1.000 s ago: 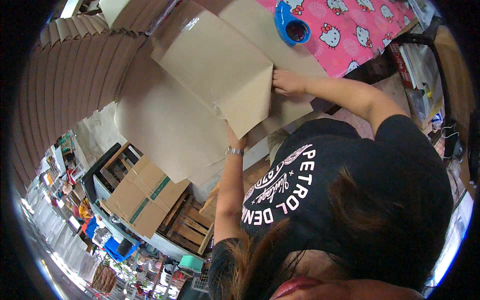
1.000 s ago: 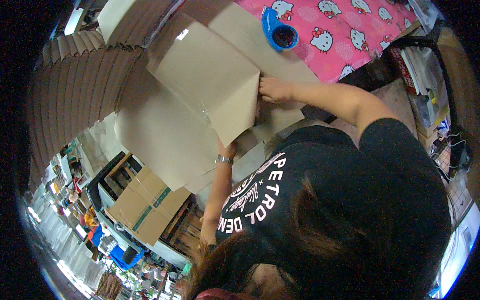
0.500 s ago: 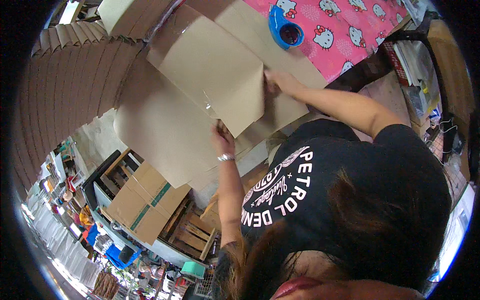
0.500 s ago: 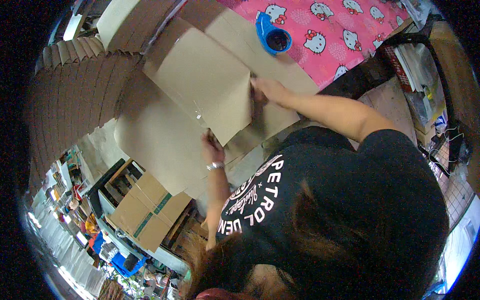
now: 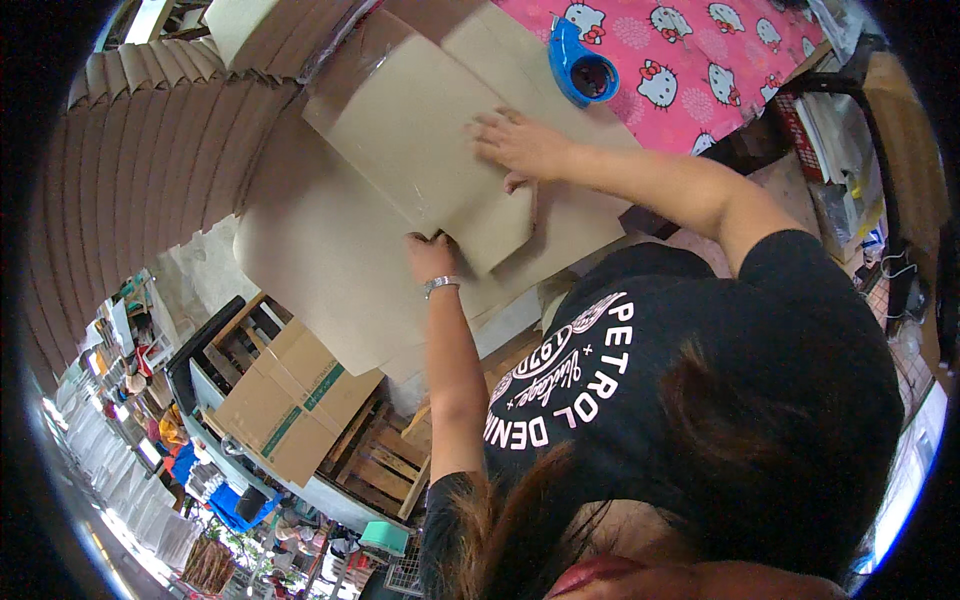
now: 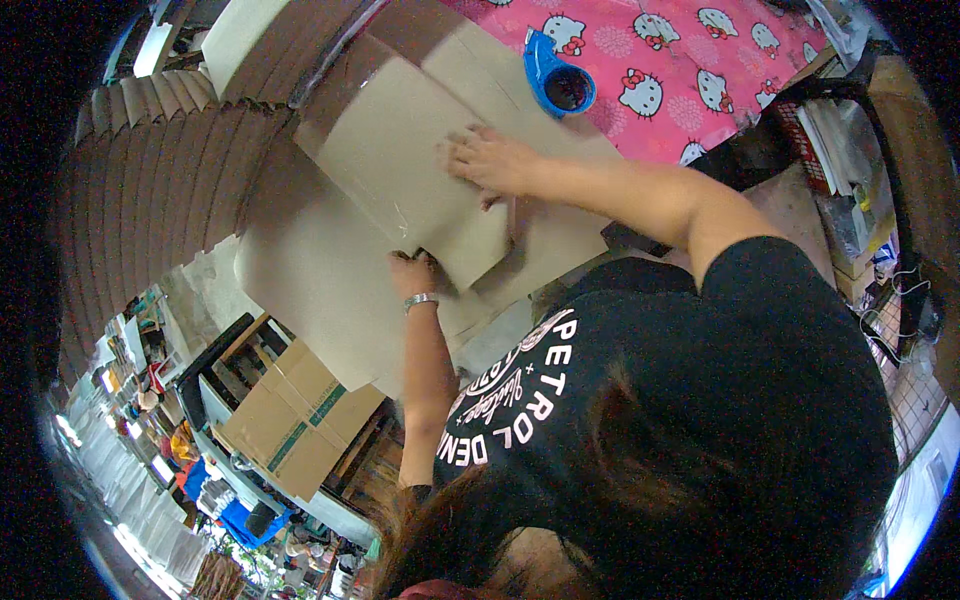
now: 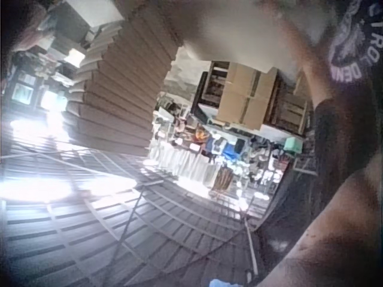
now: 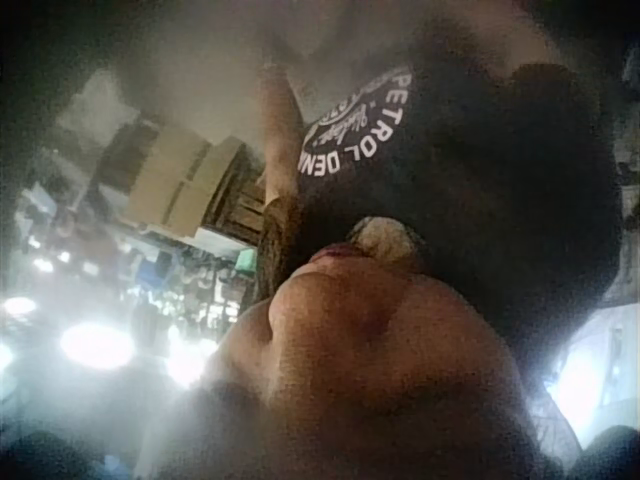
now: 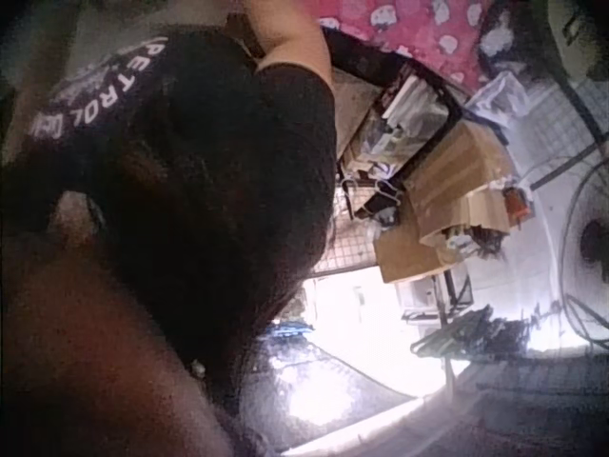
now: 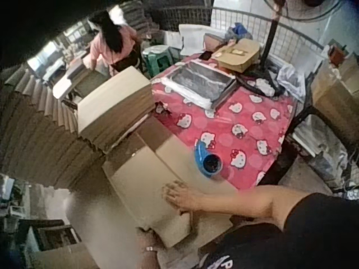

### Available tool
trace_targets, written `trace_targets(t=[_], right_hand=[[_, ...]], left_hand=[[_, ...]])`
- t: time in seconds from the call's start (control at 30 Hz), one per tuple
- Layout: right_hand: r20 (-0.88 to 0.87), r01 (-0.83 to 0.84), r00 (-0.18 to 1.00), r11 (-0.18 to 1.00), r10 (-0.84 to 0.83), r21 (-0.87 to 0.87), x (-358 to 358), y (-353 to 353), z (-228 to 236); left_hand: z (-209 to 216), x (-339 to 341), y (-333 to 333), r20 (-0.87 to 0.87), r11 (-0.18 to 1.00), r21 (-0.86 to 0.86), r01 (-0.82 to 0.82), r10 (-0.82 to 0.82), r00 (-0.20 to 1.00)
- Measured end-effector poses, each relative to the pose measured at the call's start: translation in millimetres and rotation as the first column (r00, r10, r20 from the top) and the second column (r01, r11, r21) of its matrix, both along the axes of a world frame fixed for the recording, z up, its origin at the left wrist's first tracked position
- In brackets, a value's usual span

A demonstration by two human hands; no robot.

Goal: The person prepares items for shipping by placing a packaged black object onto a sheet of brown paper, folding the paper around it, and securing the edges with adhesive tape.

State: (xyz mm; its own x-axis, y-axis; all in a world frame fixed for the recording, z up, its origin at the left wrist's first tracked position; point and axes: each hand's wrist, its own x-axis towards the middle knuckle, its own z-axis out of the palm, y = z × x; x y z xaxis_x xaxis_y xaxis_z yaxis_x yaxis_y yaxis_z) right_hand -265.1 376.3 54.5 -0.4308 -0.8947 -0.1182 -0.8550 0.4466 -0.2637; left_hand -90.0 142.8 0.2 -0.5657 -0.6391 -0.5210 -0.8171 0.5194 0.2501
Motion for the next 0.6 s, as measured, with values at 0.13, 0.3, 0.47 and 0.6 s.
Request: trace_targets(t=[0.13, 0.3, 0.47, 0.6], right_hand=[[-0.216, -0.099, 0.974, 0.990, 0.076, -0.097, 0, -9, -48], [-0.207, -0.065, 0.978, 0.992, 0.041, -0.111, 9, -3, -64], [0.037, 0.332, 0.943, 0.943, -0.332, 0.001, -7, 29, -28], [0.346, 0.822, 0.547, 0.567, -0.762, -0.049, 50, 34, -52]], left_hand=[[1, 7, 4, -0.339, 0.957, -0.275, 0.093, -0.187, 0.922], [9, -38, 18, -0.253, 0.515, -0.559, 0.650, -0.852, 0.458], [19, -56, 44, -0.019, 0.483, -0.428, 0.764, -0.850, 0.527], [34, -67, 50, -0.002, 0.501, -0.379, 0.778, -0.841, 0.541]])
